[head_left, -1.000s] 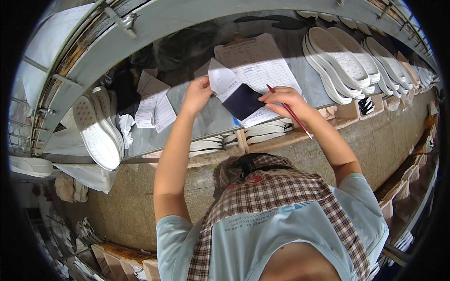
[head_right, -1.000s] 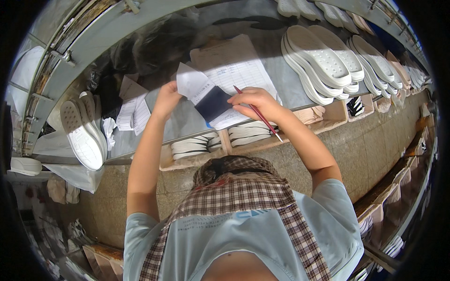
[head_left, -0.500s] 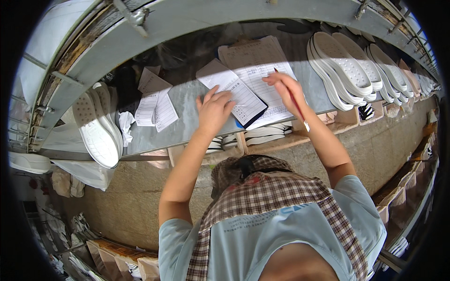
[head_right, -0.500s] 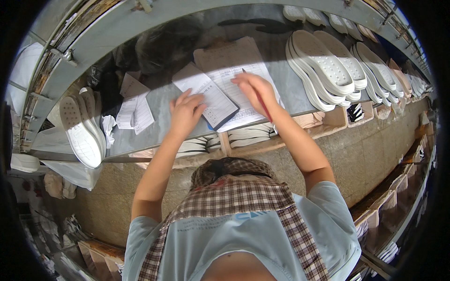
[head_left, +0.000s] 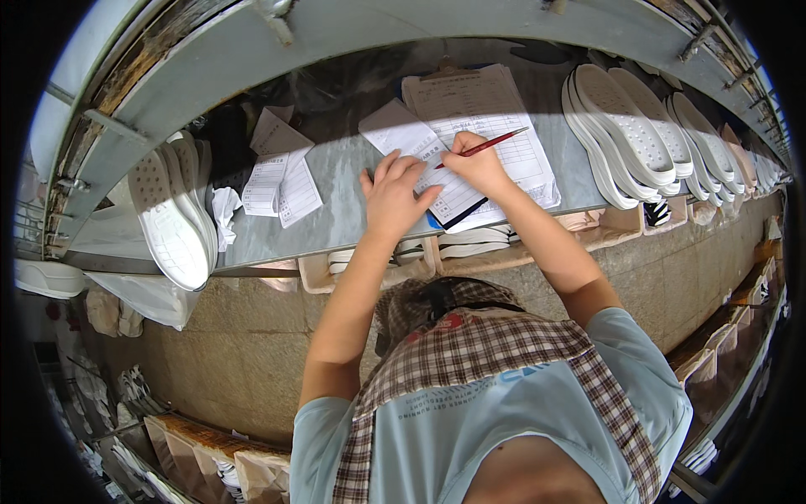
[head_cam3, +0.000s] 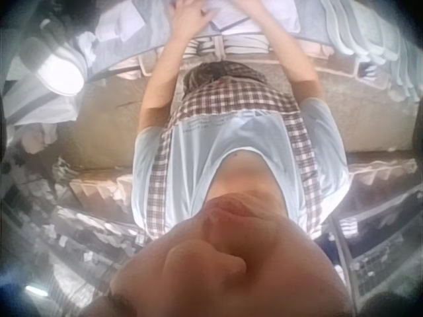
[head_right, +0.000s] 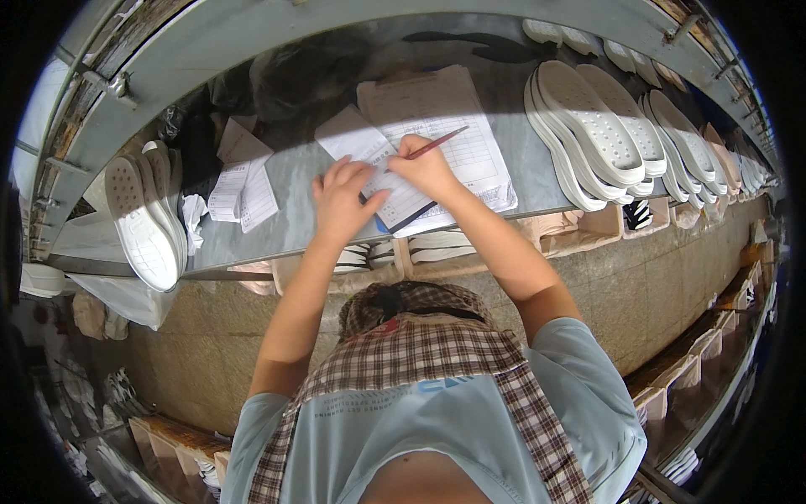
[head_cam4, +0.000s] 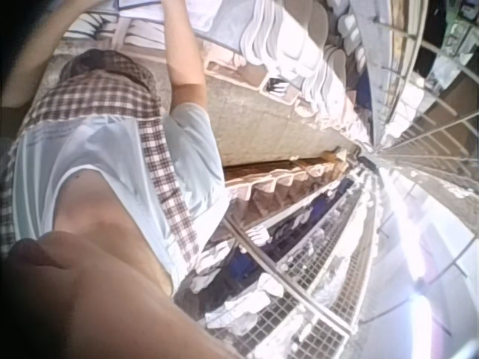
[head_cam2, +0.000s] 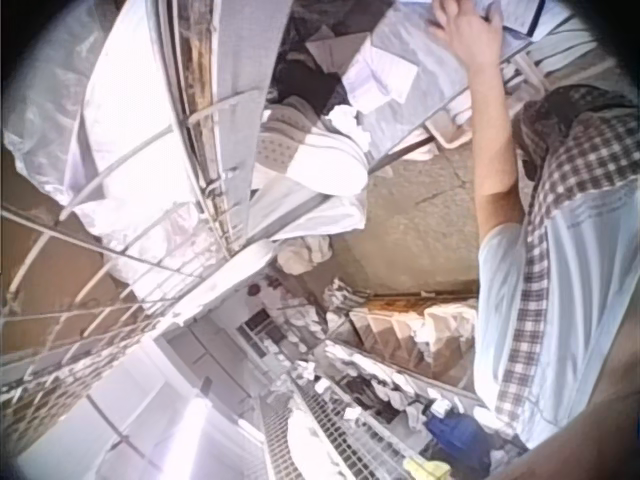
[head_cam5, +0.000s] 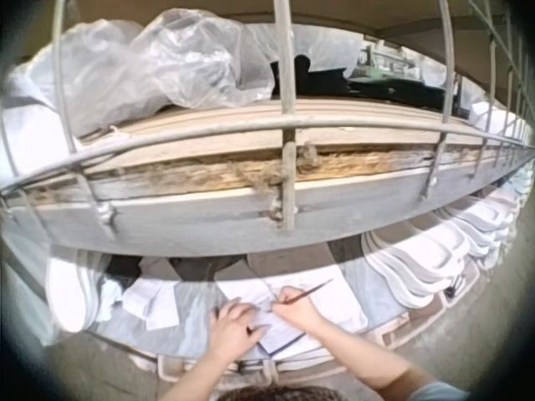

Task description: The person stands at a workbench and repeatedly writes on small paper slips using a red pen, then places each slip into a small black booklet. The person continues this cycle for the duration of the clip.

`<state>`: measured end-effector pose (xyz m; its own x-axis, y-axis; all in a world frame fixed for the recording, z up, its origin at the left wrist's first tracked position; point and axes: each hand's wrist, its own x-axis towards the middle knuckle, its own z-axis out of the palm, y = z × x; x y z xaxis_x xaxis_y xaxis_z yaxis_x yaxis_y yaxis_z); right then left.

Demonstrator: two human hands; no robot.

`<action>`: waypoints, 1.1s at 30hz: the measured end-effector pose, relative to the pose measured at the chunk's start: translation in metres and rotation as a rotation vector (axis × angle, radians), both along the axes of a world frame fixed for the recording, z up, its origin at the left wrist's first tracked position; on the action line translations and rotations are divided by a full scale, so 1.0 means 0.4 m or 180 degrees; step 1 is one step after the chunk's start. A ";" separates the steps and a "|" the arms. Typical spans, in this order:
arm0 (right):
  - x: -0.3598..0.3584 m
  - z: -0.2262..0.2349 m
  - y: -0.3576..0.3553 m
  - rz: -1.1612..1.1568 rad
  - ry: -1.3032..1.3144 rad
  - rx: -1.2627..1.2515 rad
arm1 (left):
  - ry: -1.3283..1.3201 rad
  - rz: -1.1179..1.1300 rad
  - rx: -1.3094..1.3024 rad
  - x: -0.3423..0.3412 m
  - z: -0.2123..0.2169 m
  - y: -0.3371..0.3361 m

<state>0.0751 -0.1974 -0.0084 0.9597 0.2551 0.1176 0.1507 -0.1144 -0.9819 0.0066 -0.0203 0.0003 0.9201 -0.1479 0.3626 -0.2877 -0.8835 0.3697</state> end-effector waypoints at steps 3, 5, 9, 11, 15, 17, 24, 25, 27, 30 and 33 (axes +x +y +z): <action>-0.004 -0.006 -0.001 -0.0093 -0.0459 -0.0437 | 0.0003 0.0007 0.0016 0.002 0.001 -0.001; -0.005 -0.005 -0.001 -0.0087 -0.0345 -0.0469 | -0.0006 -0.0016 0.0015 0.001 0.002 -0.001; -0.005 -0.005 0.003 -0.0090 -0.0435 -0.0474 | -0.0029 -0.0019 0.0017 0.002 0.003 0.001; -0.005 -0.006 0.006 -0.0151 -0.0197 -0.0202 | -0.0044 -0.0015 0.0013 0.001 0.001 0.001; -0.003 -0.009 0.005 -0.0229 -0.0581 -0.0420 | -0.0065 -0.0023 -0.0002 0.003 -0.002 0.001; -0.002 -0.010 0.001 -0.0245 -0.0408 -0.0402 | -0.0053 -0.0027 0.0018 0.004 -0.002 0.001; -0.003 -0.013 0.003 -0.0338 -0.0339 -0.0188 | -0.0026 -0.0024 -0.0019 0.002 -0.001 0.001; -0.003 -0.013 0.001 -0.0296 -0.0322 -0.0210 | -0.0027 -0.0023 -0.0026 0.002 -0.001 0.000; -0.003 -0.012 -0.003 -0.0244 -0.0314 -0.0236 | -0.0039 -0.0033 -0.0029 0.004 -0.002 0.000; 0.001 -0.016 -0.005 -0.0343 -0.0180 0.0146 | 0.0092 -0.0032 -0.0093 0.006 -0.004 0.001; 0.002 -0.020 -0.003 -0.0361 -0.0379 -0.0188 | 0.0056 -0.0048 -0.0088 0.006 -0.007 0.002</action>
